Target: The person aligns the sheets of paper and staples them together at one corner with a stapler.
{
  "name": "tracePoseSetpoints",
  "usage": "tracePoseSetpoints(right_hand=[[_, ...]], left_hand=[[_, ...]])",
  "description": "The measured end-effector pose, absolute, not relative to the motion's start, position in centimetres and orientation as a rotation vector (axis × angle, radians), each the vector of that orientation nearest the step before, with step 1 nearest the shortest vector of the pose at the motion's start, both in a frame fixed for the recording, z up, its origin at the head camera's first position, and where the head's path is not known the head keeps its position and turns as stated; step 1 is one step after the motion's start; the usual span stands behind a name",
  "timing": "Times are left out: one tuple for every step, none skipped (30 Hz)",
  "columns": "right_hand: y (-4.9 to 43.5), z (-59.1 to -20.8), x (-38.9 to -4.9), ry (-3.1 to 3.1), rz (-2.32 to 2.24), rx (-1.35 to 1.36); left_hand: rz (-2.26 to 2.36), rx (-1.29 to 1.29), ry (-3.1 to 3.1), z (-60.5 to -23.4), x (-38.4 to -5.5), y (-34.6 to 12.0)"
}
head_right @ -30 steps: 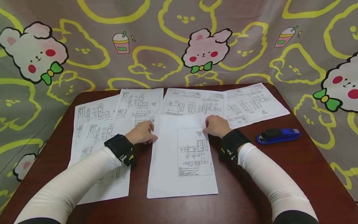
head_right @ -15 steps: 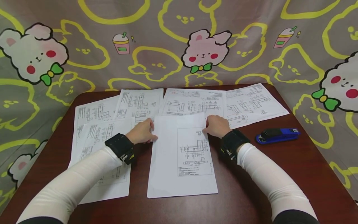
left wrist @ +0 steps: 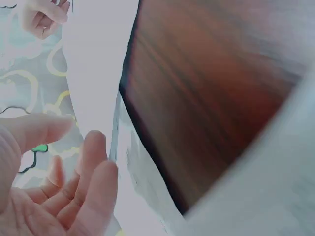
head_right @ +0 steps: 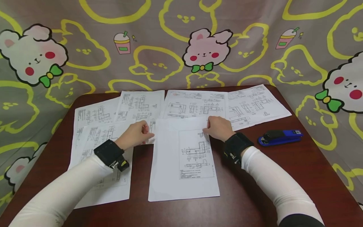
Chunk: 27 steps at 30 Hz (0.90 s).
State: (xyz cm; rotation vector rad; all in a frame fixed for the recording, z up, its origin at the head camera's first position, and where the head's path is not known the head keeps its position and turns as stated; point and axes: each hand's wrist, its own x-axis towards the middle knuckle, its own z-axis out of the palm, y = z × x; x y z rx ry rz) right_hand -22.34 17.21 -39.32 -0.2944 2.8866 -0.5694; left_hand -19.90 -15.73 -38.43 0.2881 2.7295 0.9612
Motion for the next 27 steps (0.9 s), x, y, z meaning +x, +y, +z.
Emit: tracePoseSetpoints(right_hand=[[17.1,-39.2,-22.3,2.895,-0.581,-0.311],[17.0,-39.0,-22.2,2.901,-0.592,-0.327],[16.8,-38.9,-22.1,2.904,-0.602,-0.344],[16.7,-38.8,-22.1,2.902,-0.611,-0.357],[16.5,-38.7,-22.1,2.896,-0.625,-0.371],[16.3,-38.7,-22.0,2.889,-0.639,-0.379],[16.1,-38.6,-22.0,2.883,-0.653,-0.385],[15.9,-38.5,-21.9,2.873,-0.669,-0.391],[15.7,-38.5,-21.9,2.865,-0.687,-0.394],[15.5,-38.4,-21.9,2.857,-0.702,-0.395],[15.3,-38.4,-21.9,2.853,-0.716,-0.4],[15.1,-38.3,-21.9,2.848,-0.728,-0.401],[14.8,-38.2,-21.8,2.844,-0.74,-0.403],[14.5,-38.1,-21.8,2.838,-0.753,-0.406],[14.2,-38.0,-21.8,2.833,-0.761,-0.41],[13.8,-37.9,-21.7,2.826,-0.77,-0.419],[13.4,-37.8,-21.6,2.819,-0.782,-0.433],[12.9,-37.7,-21.6,2.811,-0.789,-0.45],[12.4,-37.7,-21.5,2.799,-0.797,-0.469],[12.0,-37.7,-21.4,2.789,-0.796,-0.494],[11.5,-37.7,-21.3,2.778,-0.799,-0.516],[11.0,-37.8,-21.2,2.765,-0.802,-0.539],[10.5,-37.9,-21.1,2.751,-0.802,-0.564],[10.0,-38.0,-21.0,2.736,-0.805,-0.587],[9.5,-38.0,-20.9,2.716,-0.813,-0.607],[9.0,-38.1,-20.9,2.702,-0.816,-0.626],[8.4,-38.2,-20.8,2.685,-0.824,-0.647]], left_hand=[[0.963,0.292,2.741,-38.4,-19.6,-16.3],[0.963,0.3,2.753,-38.3,-19.3,-16.9],[0.954,0.296,2.765,-38.2,-18.9,-17.5],[0.933,0.291,2.78,-38.2,-18.6,-18.1],[0.911,0.286,2.794,-38.1,-18.2,-18.7],[0.886,0.272,2.808,-37.9,-17.9,-19.3],[0.861,0.262,2.826,-37.8,-17.5,-19.9],[0.84,0.248,2.842,-37.7,-17.2,-20.5],[0.82,0.229,2.856,-37.6,-16.9,-21.0],[0.794,0.214,2.875,-37.5,-16.6,-21.6],[0.774,0.197,2.891,-37.4,-16.4,-22.1],[0.758,0.173,2.905,-37.3,-16.1,-22.6],[0.743,0.152,2.918,-37.2,-15.9,-23.1],[0.729,0.129,2.929,-37.1,-15.7,-23.7],[0.715,0.109,2.938,-37.0,-15.5,-24.2],[0.695,0.088,2.947,-37.0,-15.3,-24.7],[0.685,0.062,2.948,-37.0,-15.1,-25.3],[0.678,0.037,2.947,-37.1,-14.9,-25.8],[0.679,0.01,2.939,-37.1,-14.7,-26.3],[0.679,-0.012,2.932,-37.2,-14.5,-26.7],[0.679,-0.039,2.924,-37.4,-14.2,-27.1],[0.682,-0.061,2.915,-37.5,-14.0,-27.6],[0.688,-0.083,2.906,-37.6,-13.8,-27.9],[0.688,-0.102,2.905,-37.7,-13.6,-28.2],[0.686,-0.122,2.903,-37.7,-13.5,-28.5],[0.676,-0.136,2.907,-37.8,-13.3,-28.8],[0.664,-0.149,2.912,-37.8,-13.2,-29.1]])
